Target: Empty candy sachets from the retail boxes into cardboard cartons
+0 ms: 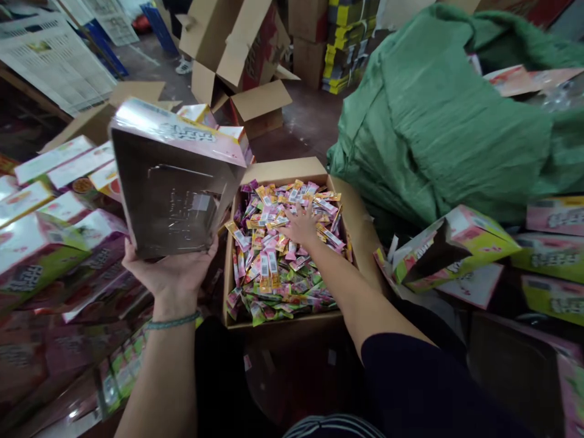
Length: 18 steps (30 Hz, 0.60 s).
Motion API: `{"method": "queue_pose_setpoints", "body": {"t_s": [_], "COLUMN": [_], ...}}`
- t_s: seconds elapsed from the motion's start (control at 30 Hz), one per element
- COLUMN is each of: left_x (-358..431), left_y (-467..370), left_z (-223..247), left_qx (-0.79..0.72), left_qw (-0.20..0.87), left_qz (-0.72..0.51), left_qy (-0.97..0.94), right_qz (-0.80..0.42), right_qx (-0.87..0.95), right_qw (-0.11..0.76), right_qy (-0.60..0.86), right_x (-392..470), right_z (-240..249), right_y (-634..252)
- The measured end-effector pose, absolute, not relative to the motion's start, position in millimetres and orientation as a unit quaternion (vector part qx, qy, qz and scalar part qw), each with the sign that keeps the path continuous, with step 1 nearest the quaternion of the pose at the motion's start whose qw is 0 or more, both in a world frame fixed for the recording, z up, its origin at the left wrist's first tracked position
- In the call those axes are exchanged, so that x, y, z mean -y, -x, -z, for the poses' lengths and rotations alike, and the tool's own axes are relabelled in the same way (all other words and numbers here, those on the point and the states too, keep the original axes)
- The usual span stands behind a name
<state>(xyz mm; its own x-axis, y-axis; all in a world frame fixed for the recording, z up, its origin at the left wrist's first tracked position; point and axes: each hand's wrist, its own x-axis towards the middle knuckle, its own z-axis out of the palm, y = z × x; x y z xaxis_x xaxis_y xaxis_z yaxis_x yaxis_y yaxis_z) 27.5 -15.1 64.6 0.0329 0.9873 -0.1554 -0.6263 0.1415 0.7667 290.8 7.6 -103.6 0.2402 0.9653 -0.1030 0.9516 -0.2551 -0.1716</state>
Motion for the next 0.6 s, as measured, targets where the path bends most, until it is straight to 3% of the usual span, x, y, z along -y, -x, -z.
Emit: {"method": "queue_pose_setpoints", "body": {"t_s": [0.33, 0.6], "left_x": [18, 7], "left_y": [-3, 6], "left_z": [-68, -54], "left_qx": [-0.405, -0.354], "left_qw": [0.639, 0.639], "left_qz": [-0.589, -0.630], "left_qy": [-0.284, -0.262], "right_qz": [-0.116, -0.220], "right_qx": [0.514, 0.528], "right_qw": [0.057, 0.072], "right_qy": [0.848, 0.817], "right_x": [-67, -59], "right_z": [124, 83], "right_y": [-297, -311]}}
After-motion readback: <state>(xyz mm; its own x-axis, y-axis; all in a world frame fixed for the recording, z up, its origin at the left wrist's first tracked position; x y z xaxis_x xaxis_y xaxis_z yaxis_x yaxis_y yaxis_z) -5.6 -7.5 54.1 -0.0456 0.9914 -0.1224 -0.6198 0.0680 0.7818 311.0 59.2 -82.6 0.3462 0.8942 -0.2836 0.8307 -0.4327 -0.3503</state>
